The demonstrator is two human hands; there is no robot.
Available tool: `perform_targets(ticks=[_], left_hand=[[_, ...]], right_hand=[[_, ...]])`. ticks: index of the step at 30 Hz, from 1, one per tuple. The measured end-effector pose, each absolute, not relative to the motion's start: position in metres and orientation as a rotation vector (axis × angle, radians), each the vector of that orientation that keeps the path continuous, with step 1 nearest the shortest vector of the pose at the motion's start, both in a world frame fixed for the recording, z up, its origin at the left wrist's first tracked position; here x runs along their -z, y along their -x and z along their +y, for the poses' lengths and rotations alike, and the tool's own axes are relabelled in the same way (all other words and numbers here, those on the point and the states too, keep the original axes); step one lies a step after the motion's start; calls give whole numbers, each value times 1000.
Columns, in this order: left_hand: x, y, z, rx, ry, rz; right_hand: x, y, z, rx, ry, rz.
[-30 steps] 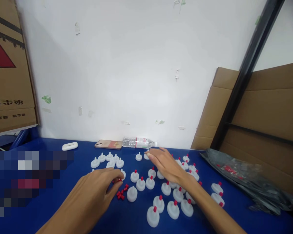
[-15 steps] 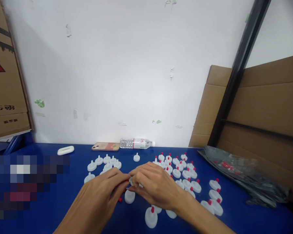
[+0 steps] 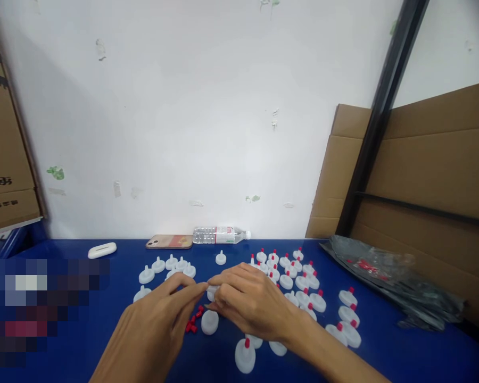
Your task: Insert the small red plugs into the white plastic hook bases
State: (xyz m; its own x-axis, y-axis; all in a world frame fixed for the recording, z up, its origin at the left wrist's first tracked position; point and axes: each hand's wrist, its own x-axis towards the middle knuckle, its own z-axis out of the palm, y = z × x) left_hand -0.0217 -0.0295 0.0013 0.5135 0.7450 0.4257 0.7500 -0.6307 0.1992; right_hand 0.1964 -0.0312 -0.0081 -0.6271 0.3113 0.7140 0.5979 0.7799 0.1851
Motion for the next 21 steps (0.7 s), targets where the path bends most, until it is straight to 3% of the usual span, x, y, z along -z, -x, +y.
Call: perform_targets(ticks=[11, 21], left_hand=[[6, 20, -30, 754, 2657, -1416], [-22, 29, -31, 1309, 3036, -1622]], right_hand=[[11, -196, -31, 538, 650, -2267], [9, -196, -35, 603, 425, -2100]])
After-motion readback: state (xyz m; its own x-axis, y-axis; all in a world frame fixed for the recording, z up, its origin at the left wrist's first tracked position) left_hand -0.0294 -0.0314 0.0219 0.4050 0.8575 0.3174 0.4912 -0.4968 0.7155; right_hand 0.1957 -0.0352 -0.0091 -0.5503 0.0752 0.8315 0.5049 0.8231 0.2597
